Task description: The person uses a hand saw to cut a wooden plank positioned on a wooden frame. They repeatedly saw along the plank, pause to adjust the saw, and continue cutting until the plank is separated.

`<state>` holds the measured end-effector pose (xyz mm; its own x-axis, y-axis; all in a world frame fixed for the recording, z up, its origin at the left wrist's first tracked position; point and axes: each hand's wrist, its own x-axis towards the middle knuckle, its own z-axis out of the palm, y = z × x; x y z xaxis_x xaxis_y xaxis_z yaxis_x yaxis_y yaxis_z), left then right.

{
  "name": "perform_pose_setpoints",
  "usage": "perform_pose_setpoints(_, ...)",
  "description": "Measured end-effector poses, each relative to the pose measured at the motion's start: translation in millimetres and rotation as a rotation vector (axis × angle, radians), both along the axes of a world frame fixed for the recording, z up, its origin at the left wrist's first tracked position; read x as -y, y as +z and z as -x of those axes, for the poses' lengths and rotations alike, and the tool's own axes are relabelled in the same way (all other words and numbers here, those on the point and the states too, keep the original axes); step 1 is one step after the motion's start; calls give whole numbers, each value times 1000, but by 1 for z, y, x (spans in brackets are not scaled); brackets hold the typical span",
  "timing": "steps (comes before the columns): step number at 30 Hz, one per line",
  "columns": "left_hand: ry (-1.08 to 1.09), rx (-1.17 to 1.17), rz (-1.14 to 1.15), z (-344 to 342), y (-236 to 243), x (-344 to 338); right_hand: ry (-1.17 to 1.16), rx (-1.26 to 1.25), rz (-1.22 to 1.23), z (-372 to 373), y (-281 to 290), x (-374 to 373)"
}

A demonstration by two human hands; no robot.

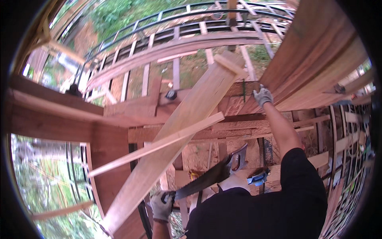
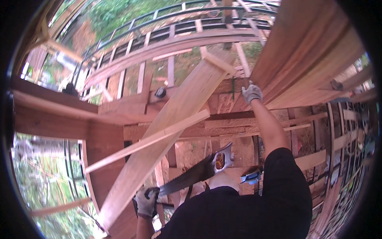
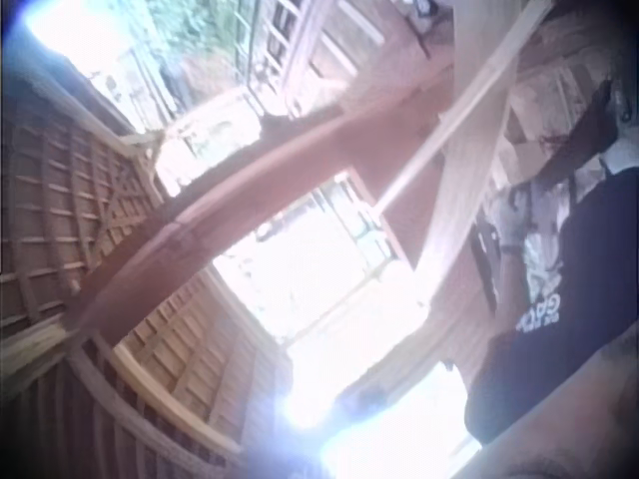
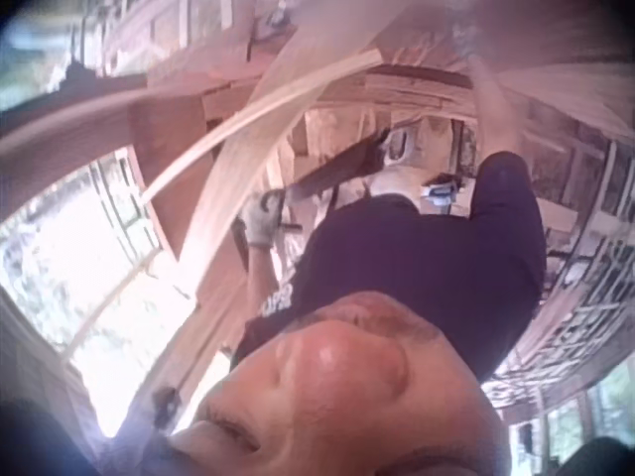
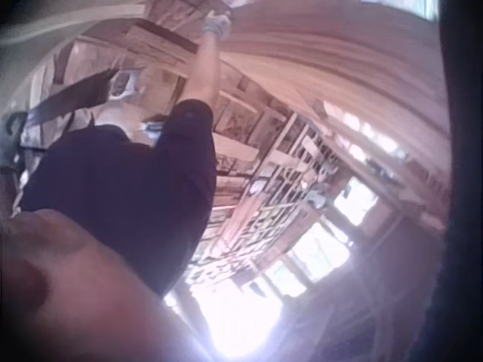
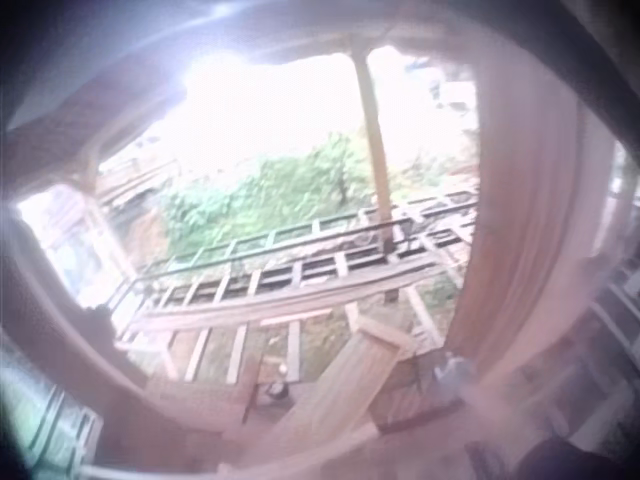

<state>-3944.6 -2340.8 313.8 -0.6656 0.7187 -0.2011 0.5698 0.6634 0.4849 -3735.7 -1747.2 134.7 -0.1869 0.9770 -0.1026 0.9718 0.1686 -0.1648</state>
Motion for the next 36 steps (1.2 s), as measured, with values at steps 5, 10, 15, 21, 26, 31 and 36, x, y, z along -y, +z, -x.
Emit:
perform_pose_setpoints(5, 118, 41, 57, -7, 1, -16, 17, 136, 97, 21, 12, -7)
perform_pose_setpoints(10, 195, 7, 68, -8, -8, -1, 67, 142, 41, 20, -16, -22)
perform_pose_setpoints(15, 318, 35, 11, -6, -6, 5, 2, 27, 20, 10, -51, -49)
perform_pose_setpoints(21, 438, 115, -123, -1, -9, 47, 30, -588, -19, -16, -7, 24)
perform_pose_setpoints(26, 627, 119, -244, 12, -14, 109, -89, -1125, 174, -17, 36, 113)
perform_pose_setpoints(31, 716, 68, -226, 50, -31, 172, 241, -1273, 331, 24, 55, 195)
perform_pose_setpoints(36, 775, 53, -223, 83, -62, 237, 534, -1083, 691, 108, 79, 312)
